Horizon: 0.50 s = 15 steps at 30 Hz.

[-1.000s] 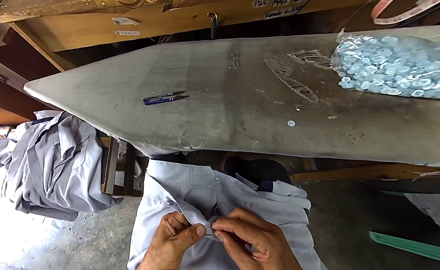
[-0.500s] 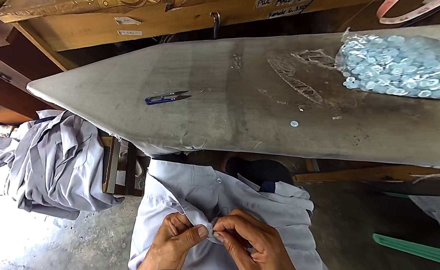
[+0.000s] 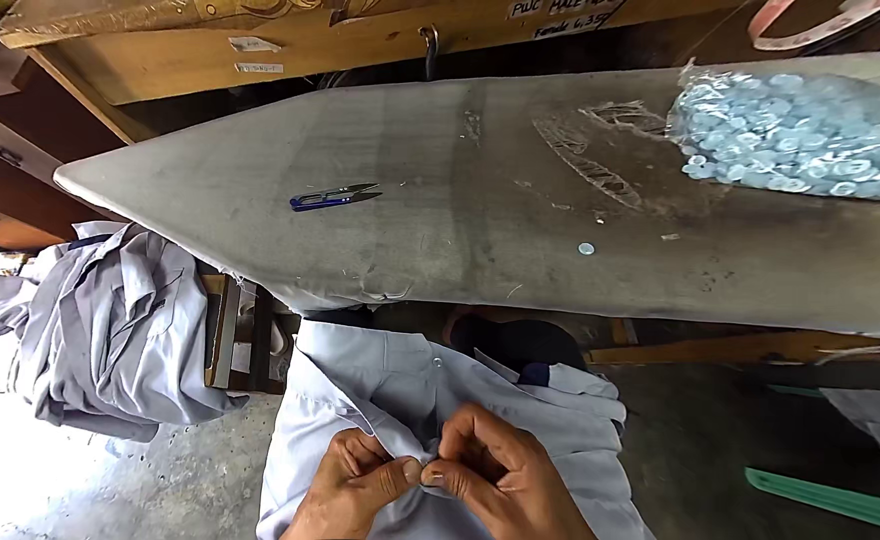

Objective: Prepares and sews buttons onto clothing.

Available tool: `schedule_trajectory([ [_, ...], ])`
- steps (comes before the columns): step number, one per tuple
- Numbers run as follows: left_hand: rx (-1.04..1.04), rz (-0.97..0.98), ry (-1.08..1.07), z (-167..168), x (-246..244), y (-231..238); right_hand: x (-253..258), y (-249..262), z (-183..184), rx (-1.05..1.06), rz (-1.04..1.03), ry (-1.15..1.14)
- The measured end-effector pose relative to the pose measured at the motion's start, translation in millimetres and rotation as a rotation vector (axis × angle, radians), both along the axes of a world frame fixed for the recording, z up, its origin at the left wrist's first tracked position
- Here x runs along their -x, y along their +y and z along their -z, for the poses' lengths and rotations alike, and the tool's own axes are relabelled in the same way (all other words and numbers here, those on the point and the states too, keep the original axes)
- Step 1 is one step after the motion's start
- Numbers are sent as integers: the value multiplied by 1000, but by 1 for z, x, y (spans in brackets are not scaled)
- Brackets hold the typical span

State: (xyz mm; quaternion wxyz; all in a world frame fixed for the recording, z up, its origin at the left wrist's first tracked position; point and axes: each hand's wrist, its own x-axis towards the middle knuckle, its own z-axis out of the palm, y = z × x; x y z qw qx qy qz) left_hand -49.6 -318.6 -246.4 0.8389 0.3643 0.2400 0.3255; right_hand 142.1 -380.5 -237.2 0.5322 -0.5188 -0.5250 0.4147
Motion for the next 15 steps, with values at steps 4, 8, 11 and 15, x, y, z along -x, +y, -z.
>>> schedule_trajectory([
  [4,-124,-58,122,0,0,-1,-3,7,-3,-27,-24,-123],
  [8,-168,-110,201,-2,0,-1,-4,8,-18,-134,-31,-453],
  [11,-225,-111,244,-4,-1,-1,1,11,-14,-152,-71,-481],
  [15,-294,-104,353,-11,-1,-3,13,18,-8,-270,-43,-625],
])
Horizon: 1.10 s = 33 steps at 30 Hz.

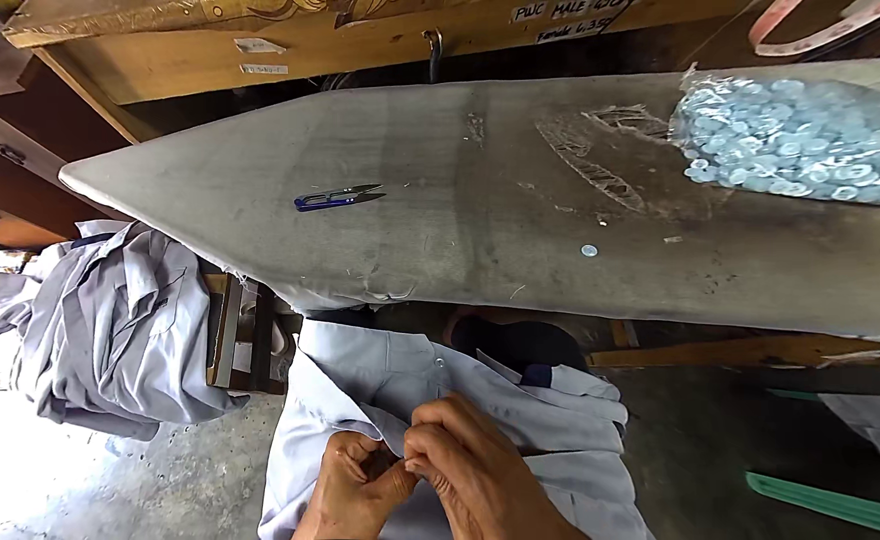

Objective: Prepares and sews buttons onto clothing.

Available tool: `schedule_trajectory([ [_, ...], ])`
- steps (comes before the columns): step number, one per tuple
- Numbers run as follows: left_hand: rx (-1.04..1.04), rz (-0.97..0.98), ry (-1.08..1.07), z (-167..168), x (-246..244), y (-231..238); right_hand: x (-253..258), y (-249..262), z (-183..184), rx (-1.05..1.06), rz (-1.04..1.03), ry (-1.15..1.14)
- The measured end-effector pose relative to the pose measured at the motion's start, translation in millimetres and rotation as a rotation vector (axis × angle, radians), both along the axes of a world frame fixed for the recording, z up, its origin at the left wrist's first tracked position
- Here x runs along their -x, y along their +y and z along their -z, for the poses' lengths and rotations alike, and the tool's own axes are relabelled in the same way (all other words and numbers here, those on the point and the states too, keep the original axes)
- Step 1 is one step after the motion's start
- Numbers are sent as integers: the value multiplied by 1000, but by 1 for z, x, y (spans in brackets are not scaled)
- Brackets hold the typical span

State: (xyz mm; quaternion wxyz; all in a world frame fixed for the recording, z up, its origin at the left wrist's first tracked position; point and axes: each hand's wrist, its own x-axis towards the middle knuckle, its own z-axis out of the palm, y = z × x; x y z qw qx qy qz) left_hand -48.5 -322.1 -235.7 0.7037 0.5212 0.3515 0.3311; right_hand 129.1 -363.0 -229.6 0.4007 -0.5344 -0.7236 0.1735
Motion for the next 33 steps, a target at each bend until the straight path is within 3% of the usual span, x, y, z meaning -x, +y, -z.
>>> schedule_trajectory([
  [3,13,-9,38,0,-1,-2,7,-5,-14,-2,-167,60],
  [7,155,33,-107,7,5,5,-3,-11,-30,275,-509,350],
  [14,192,68,-241,17,7,4,-37,-4,2,126,-99,251],
  [22,178,78,-237,16,9,3,-39,-5,6,240,-73,269],
  [33,74,100,-167,10,10,3,-38,-1,10,184,-33,230],
])
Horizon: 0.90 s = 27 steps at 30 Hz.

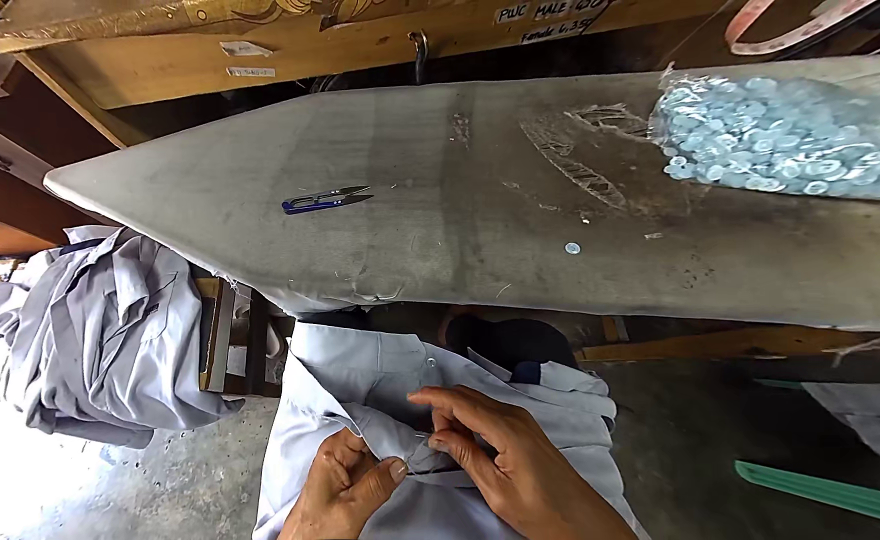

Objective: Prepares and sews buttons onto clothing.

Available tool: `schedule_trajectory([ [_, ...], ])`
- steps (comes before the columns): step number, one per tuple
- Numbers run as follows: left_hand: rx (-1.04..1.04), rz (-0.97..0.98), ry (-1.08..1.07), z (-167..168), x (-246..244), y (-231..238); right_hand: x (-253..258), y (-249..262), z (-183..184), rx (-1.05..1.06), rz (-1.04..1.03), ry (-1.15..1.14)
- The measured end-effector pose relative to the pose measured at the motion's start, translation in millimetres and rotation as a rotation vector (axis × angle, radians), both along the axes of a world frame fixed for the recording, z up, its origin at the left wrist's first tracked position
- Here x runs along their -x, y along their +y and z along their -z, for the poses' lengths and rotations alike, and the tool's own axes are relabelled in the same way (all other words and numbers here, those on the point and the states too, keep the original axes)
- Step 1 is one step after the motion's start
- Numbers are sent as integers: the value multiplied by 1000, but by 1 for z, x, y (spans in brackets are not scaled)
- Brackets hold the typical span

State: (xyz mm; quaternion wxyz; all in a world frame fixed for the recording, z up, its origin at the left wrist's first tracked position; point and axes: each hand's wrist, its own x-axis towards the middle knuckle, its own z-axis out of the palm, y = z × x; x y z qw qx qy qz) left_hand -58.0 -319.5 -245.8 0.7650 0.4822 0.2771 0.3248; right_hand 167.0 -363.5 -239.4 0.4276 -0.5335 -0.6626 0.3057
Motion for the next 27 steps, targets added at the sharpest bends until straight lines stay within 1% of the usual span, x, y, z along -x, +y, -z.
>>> schedule_trajectory([
  [1,-14,1,9,0,0,0,1,1,-1,-16,-7,40],
  [3,-49,-4,40,1,0,0,2,3,-7,-25,-80,189],
  [5,-70,-2,60,1,0,0,-2,3,-19,-3,-198,432],
  [7,-58,4,58,2,2,1,-12,-4,-38,16,-219,700],
  [9,-20,11,42,5,4,2,-39,-15,-57,-82,-72,824],
  [12,42,19,-6,8,5,4,-91,-27,-60,-339,232,977],
  [13,46,27,-21,7,3,5,-97,-28,-58,-378,319,959],
  [14,44,30,-24,7,2,5,-98,-28,-55,-384,377,875],
  [16,35,8,-7,9,0,6,-84,-26,-49,-327,372,610],
  [19,40,11,17,9,0,7,-40,-16,-34,-186,175,282],
  [21,55,10,19,7,1,7,-17,-9,-12,-158,40,52],
  [22,64,4,17,7,0,7,-8,-7,-3,-152,5,-36],
  [23,75,0,13,7,1,7,-1,-5,5,-147,-10,-95],
  [25,86,12,33,6,2,8,10,-3,18,-174,14,-138],
  [26,61,41,77,4,4,11,12,-2,22,-200,40,-137],
  [27,-8,107,154,-1,7,17,13,-1,24,-217,60,-140],
])
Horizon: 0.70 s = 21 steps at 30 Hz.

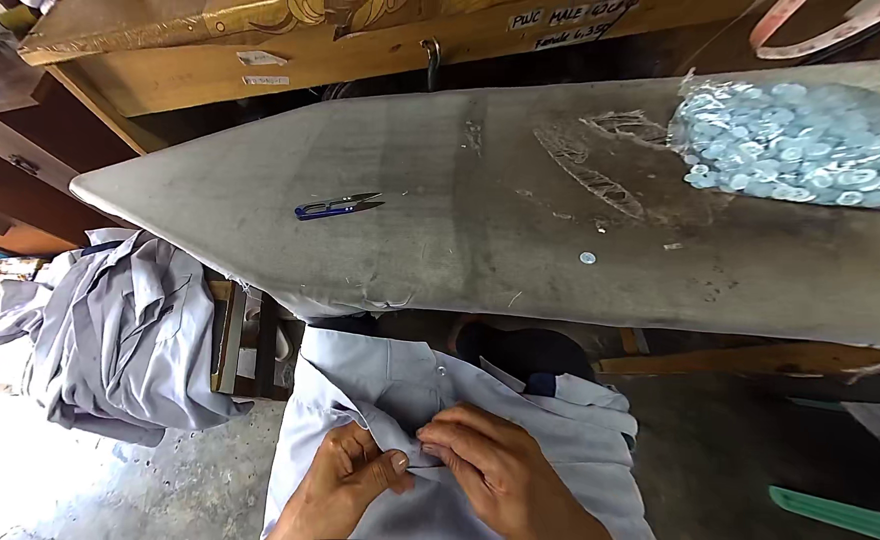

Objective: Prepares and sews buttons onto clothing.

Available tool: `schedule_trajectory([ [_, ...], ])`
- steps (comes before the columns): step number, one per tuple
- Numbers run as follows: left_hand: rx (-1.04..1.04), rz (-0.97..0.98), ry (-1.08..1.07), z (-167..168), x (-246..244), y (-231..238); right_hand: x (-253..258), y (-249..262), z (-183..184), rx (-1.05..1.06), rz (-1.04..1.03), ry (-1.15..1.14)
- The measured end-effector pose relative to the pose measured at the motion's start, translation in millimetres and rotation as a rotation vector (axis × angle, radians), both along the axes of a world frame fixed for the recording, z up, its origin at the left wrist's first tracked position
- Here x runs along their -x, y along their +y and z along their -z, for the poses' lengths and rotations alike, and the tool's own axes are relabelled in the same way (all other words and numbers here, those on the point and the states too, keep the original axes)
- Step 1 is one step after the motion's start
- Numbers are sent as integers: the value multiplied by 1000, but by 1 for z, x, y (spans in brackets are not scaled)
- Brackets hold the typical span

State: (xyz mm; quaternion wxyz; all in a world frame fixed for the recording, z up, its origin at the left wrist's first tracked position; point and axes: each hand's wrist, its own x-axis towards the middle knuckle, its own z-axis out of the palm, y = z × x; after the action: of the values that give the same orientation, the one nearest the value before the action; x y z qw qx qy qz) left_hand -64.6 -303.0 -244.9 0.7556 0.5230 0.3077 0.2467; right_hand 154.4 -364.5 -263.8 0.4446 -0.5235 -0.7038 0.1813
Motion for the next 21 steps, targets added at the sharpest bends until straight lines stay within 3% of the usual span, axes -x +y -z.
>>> schedule_trajectory([
  [3,-409,349,302,-33,10,33,1,0,5,5,-6,-28],
  [4,-579,366,372,-48,10,45,2,0,7,14,-18,-32],
  [8,-1299,-74,681,-96,-17,123,5,-1,8,53,-31,-47],
  [13,-1610,-15,874,-94,-63,221,8,-3,7,36,-24,-45],
  [17,-1583,-74,825,-103,-68,186,7,-4,7,36,-33,-30],
  [19,-1404,-80,665,-104,-62,152,7,-3,8,32,-49,-12],
  [21,-1072,22,490,-88,-52,117,6,-3,8,30,-65,-2],
])
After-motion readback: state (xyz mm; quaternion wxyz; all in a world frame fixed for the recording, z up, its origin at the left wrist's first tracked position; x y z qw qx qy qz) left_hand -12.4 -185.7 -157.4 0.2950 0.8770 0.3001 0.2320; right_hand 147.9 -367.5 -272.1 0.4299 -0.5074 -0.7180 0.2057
